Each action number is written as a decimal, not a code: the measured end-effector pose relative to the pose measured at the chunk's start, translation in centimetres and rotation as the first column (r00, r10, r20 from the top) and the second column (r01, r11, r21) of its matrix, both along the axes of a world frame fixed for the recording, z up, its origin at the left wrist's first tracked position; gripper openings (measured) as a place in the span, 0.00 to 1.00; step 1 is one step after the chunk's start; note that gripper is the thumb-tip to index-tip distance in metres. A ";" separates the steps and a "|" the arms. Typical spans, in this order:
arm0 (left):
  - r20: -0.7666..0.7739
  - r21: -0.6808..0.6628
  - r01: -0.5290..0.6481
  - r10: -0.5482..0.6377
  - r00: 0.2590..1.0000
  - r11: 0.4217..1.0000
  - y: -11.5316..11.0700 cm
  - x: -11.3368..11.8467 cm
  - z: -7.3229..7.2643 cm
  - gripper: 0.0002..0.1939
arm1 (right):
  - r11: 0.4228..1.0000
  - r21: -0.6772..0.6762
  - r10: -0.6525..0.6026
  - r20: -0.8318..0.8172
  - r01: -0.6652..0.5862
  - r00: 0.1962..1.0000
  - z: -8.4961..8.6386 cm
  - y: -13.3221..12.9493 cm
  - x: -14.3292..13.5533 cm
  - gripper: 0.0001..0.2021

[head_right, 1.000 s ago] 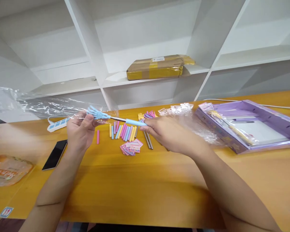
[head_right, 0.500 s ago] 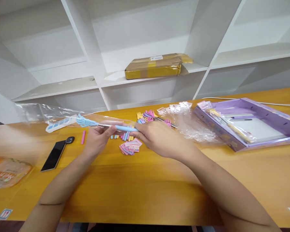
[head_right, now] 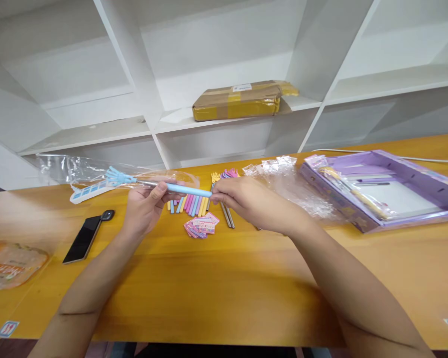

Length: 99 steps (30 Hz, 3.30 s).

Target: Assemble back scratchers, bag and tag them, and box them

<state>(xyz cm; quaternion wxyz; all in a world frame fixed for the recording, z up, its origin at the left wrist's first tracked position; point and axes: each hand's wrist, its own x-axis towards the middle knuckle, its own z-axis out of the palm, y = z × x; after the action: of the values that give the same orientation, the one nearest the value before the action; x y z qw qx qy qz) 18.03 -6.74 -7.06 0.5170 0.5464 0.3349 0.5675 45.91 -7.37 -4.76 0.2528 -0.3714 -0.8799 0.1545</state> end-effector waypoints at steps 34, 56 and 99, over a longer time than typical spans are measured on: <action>-0.290 -0.065 0.328 -0.332 0.898 0.942 -0.3 0.3 -0.4 0.32 | 0.831 0.515 0.266 -0.031 -0.212 0.964 -1.4 0.4 -0.4 0.05; -0.431 -0.134 0.488 -0.494 0.755 0.863 -1.1 0.3 -0.8 0.29 | 0.949 0.273 0.221 -0.227 -0.155 0.949 -2.3 1.0 -1.8 0.09; -0.340 -0.110 0.466 -0.474 0.812 0.878 -1.5 1.5 -1.8 0.20 | 0.995 0.008 0.100 -0.210 -0.101 0.973 -3.0 1.0 -3.0 0.23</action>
<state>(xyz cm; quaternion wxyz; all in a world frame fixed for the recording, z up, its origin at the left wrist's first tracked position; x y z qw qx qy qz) 19.51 -8.28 -8.91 0.5773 0.7000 0.2839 0.3099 42.95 -6.41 -7.76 0.3357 -0.3084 -0.8657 0.2068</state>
